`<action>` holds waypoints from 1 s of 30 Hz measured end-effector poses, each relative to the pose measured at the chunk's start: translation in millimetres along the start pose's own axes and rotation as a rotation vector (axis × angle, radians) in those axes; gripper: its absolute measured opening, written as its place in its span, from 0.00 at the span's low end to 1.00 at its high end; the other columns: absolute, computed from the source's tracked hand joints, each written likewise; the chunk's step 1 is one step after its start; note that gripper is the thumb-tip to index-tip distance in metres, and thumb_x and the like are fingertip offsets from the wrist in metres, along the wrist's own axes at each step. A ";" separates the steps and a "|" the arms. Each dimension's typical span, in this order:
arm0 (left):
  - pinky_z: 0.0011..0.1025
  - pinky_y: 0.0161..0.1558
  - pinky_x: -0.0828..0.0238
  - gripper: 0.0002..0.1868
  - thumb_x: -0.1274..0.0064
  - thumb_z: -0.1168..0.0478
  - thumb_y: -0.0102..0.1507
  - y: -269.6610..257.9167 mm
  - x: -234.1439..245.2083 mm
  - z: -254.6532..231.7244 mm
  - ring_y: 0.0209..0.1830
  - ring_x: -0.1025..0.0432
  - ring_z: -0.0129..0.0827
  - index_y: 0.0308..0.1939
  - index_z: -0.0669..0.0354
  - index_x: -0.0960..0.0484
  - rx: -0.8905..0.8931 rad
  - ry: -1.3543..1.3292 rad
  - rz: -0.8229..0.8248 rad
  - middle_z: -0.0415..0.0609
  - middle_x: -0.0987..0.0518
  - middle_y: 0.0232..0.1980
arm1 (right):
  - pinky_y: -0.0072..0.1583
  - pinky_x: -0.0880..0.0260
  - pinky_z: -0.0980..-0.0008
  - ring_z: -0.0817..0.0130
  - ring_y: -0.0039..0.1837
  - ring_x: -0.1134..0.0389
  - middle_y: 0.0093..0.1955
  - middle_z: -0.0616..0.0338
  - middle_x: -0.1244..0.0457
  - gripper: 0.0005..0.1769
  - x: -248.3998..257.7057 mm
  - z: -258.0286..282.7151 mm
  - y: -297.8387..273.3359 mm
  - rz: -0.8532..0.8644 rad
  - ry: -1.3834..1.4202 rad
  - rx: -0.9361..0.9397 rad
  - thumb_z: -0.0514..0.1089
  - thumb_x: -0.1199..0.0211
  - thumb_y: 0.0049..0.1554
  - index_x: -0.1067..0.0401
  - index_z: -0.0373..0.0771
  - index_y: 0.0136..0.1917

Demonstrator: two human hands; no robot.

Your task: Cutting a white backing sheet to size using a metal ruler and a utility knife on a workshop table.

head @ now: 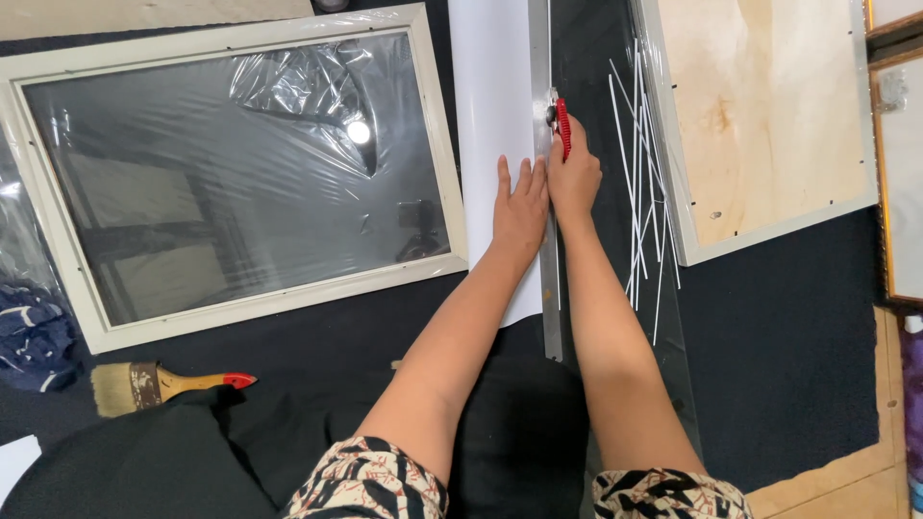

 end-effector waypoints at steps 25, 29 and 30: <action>0.70 0.77 0.83 0.34 0.60 0.55 0.73 -4.1 2.6 -0.4 0.84 0.59 0.43 0.81 0.54 0.51 0.015 -0.032 -0.059 0.47 0.52 0.85 | 0.58 0.28 0.39 0.34 0.55 0.28 0.53 0.36 0.30 0.22 9.7 -25.8 -49.9 0.167 -0.163 -0.009 0.54 0.52 0.68 0.39 0.58 0.74; 0.69 0.77 0.81 0.31 0.59 0.56 0.73 -5.6 4.7 -0.8 0.83 0.55 0.42 0.79 0.55 0.44 0.027 -0.050 -0.143 0.47 0.47 0.83 | 0.54 0.27 0.42 0.39 0.52 0.26 0.51 0.40 0.29 0.22 21.7 -35.5 -80.5 0.169 -0.193 -0.032 0.55 0.50 0.68 0.38 0.60 0.74; 0.69 0.77 0.81 0.30 0.58 0.56 0.73 -5.8 4.6 -0.7 0.83 0.54 0.42 0.79 0.55 0.43 0.034 -0.046 -0.156 0.46 0.46 0.83 | 0.54 0.27 0.42 0.39 0.52 0.26 0.51 0.39 0.29 0.22 26.9 -35.2 -90.0 0.179 -0.186 -0.039 0.54 0.50 0.68 0.38 0.59 0.74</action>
Point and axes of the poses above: each hand's wrist, its own y-axis towards the middle knuckle, its own x-axis out of the back of the hand, z = x × y, the point moved 7 cm from there along y, towards the middle knuckle
